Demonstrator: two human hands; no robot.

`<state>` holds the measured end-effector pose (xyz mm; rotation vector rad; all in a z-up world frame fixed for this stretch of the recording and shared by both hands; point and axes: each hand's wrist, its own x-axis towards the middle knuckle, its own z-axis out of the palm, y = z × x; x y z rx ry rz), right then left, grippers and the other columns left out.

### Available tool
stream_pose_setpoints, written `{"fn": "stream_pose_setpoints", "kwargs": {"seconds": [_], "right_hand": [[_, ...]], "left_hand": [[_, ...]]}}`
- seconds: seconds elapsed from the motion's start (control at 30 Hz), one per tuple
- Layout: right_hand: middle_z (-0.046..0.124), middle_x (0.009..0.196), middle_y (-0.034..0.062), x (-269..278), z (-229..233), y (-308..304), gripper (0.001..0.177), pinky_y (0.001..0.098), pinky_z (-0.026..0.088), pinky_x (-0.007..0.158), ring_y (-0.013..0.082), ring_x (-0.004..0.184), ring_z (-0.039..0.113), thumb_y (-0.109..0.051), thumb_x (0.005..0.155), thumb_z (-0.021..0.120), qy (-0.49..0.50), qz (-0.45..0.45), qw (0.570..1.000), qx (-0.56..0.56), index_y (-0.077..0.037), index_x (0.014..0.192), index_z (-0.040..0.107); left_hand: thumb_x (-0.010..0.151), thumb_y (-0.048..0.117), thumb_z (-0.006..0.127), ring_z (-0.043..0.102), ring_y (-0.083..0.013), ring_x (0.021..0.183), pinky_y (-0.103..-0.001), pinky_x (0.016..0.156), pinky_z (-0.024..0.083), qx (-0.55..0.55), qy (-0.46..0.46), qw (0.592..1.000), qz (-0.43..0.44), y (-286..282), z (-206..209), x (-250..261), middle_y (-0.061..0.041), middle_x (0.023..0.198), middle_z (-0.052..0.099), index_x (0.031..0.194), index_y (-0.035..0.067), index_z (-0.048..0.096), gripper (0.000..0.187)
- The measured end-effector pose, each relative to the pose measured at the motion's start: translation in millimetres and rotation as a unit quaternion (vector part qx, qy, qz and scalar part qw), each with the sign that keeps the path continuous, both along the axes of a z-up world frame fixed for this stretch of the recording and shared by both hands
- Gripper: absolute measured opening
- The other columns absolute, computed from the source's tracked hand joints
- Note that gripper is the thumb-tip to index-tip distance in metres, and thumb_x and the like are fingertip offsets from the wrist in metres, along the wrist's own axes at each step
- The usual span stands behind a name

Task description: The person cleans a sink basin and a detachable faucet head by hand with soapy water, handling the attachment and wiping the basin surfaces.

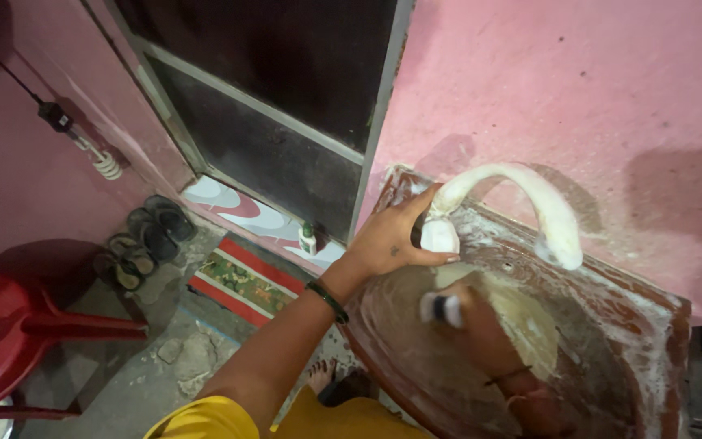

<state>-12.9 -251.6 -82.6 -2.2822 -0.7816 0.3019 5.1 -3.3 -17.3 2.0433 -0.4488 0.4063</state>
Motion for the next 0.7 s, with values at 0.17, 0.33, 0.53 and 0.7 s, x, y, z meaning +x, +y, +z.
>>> {"fn": "stream_pose_setpoints", "kwargs": {"seconds": [0.17,0.33,0.53,0.7], "right_hand": [[0.061,0.112,0.0235,5.6,-3.7,9.9,0.048,0.0503,0.051,0.078,0.0452,0.097,0.061,-0.016,0.074,0.084,-0.179,-0.185,0.966,0.013,-0.006,0.113,0.058],[0.07,0.102,0.0159,-2.2,4.6,20.6,0.048,0.0452,0.055,0.078,0.0358,0.094,0.07,-0.02,0.072,0.086,-0.004,-0.064,0.997,0.05,-0.011,0.111,0.061],[0.068,0.099,0.0155,6.4,-2.0,14.3,0.051,0.0414,0.054,0.077,0.0337,0.091,0.069,-0.025,0.075,0.087,-0.031,-0.125,0.991,0.018,-0.009,0.114,0.057],[0.068,0.101,0.0149,-6.9,-7.0,44.6,0.052,0.0405,0.053,0.076,0.0314,0.089,0.067,-0.027,0.073,0.089,-0.124,-0.14,0.982,0.015,-0.011,0.114,0.061]], "left_hand": [[0.076,0.058,0.082,0.068,-0.0363,0.119,-0.038,0.105,0.051,0.001,0.028,1.0,-0.007,-0.2,-1.5,0.9,-0.028,0.132,0.066,0.159,-0.001,0.034,0.113],[0.074,0.056,0.079,0.068,-0.0369,0.119,-0.039,0.103,0.05,-0.008,0.064,0.998,-0.022,1.9,7.7,-1.9,-0.026,0.132,0.067,0.159,0.0,0.033,0.111],[0.103,0.032,0.06,0.053,-0.0391,0.141,-0.046,0.12,0.037,-0.032,0.039,0.999,-0.021,2.2,11.6,-6.0,-0.028,0.15,0.054,0.161,0.001,0.036,0.07],[0.104,0.02,0.051,0.04,-0.0389,0.154,-0.047,0.131,0.03,-0.031,-0.056,0.992,0.111,9.6,-2.9,-1.8,-0.024,0.159,0.049,0.154,0.003,0.043,0.054]]}}
